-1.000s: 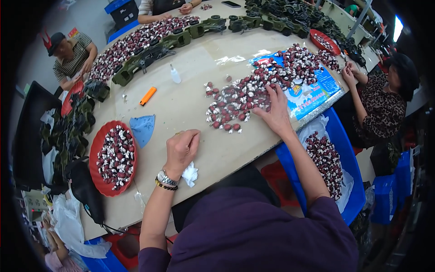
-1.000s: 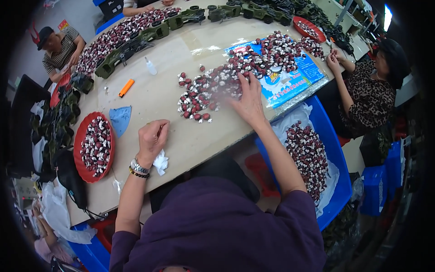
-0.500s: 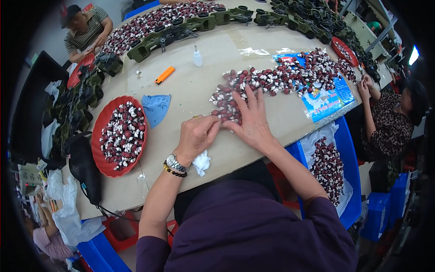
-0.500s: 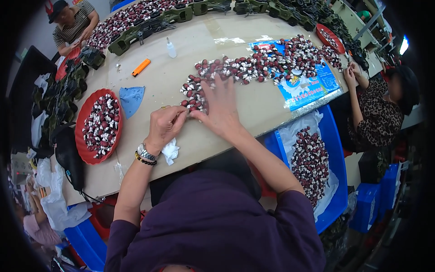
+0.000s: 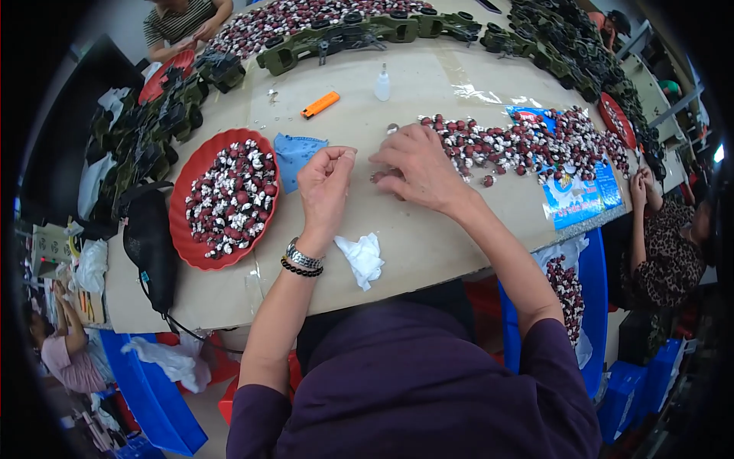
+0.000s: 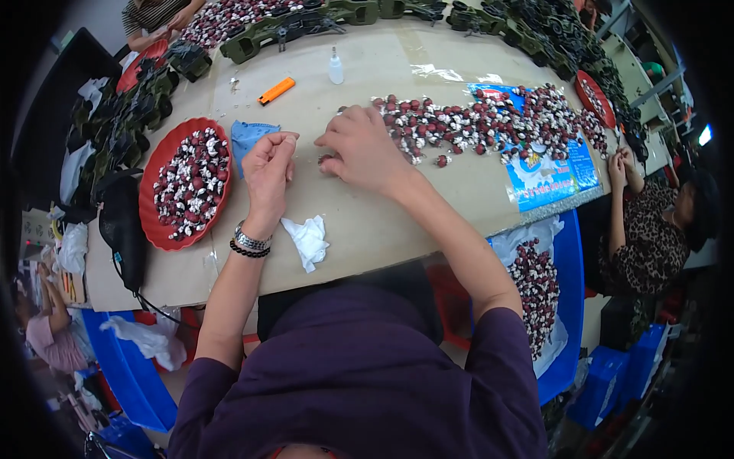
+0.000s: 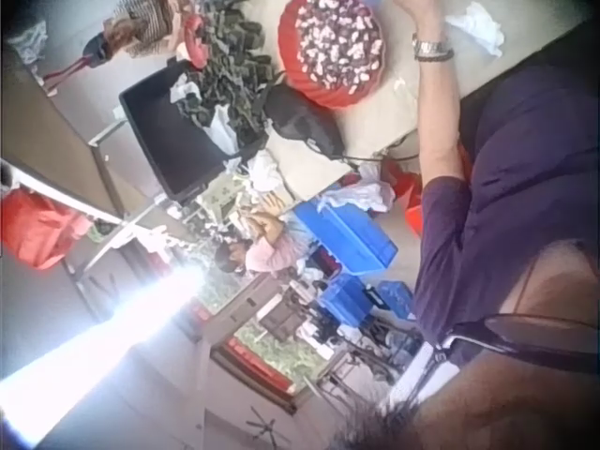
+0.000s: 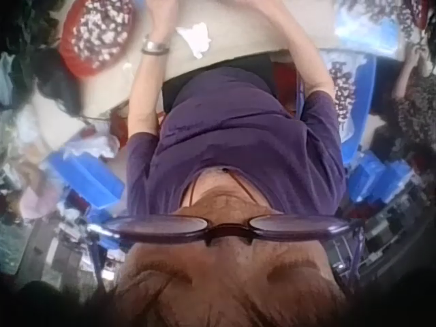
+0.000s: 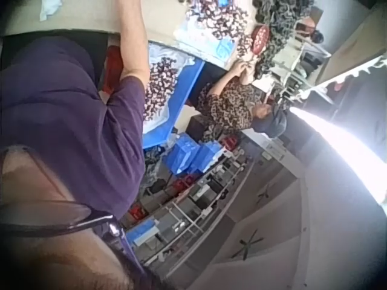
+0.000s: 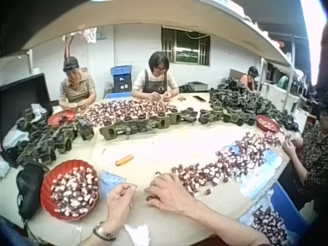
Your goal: The person assembles small toy parts by hand, applying glue from a squeeze bottle onto the components and joining the pieces together.
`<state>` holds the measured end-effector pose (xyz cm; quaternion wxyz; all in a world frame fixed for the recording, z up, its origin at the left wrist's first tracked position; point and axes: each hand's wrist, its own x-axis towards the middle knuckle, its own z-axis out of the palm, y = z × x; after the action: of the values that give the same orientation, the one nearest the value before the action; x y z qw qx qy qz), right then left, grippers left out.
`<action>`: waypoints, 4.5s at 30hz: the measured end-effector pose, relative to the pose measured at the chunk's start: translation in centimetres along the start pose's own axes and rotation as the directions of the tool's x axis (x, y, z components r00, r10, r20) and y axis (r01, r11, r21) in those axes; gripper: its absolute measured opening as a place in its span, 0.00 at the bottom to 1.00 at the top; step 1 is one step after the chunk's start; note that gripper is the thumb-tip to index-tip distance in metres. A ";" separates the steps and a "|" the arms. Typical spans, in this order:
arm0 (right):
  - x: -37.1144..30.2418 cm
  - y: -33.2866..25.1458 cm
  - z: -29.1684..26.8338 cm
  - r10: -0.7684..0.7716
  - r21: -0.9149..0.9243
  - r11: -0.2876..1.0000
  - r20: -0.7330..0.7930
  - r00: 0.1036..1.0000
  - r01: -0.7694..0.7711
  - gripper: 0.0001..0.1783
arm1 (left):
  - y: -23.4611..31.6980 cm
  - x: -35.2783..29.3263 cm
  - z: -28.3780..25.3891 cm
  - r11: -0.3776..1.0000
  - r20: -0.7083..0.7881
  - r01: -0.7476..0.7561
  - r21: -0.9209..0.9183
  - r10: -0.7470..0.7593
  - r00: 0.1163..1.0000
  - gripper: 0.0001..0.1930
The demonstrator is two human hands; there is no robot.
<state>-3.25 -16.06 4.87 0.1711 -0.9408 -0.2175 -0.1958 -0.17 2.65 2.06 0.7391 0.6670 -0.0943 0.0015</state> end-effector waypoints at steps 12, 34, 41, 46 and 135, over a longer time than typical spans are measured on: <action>4.0 -0.4 0.8 0.212 0.415 0.883 0.062 0.975 -0.219 0.17 | -1.4 1.7 -0.1 0.926 0.053 0.043 -0.374 -0.025 0.998 0.10; 4.7 -1.2 4.7 0.322 0.933 0.159 0.259 0.911 -0.322 0.17 | -1.1 1.0 -1.7 0.555 0.346 0.486 -0.675 -0.344 0.873 0.06; 3.7 -0.6 3.8 0.297 0.923 0.250 0.216 0.930 -0.294 0.14 | -1.6 1.0 -1.5 0.560 0.441 0.554 -0.616 -0.337 0.831 0.07; 3.7 -1.0 4.0 0.329 0.919 0.284 0.176 0.928 -0.275 0.12 | -1.1 1.1 -1.6 0.569 0.432 0.557 -0.605 -0.353 0.830 0.08; 3.4 0.4 1.7 0.114 0.730 0.673 0.054 0.992 -0.117 0.16 | 0.0 0.4 -1.3 0.586 0.494 0.607 -0.536 -0.365 0.789 0.13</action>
<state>0.25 -14.55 4.83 0.5441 -0.8062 -0.2180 -0.0797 0.37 3.88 2.03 0.8711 0.3438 -0.0217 -0.3501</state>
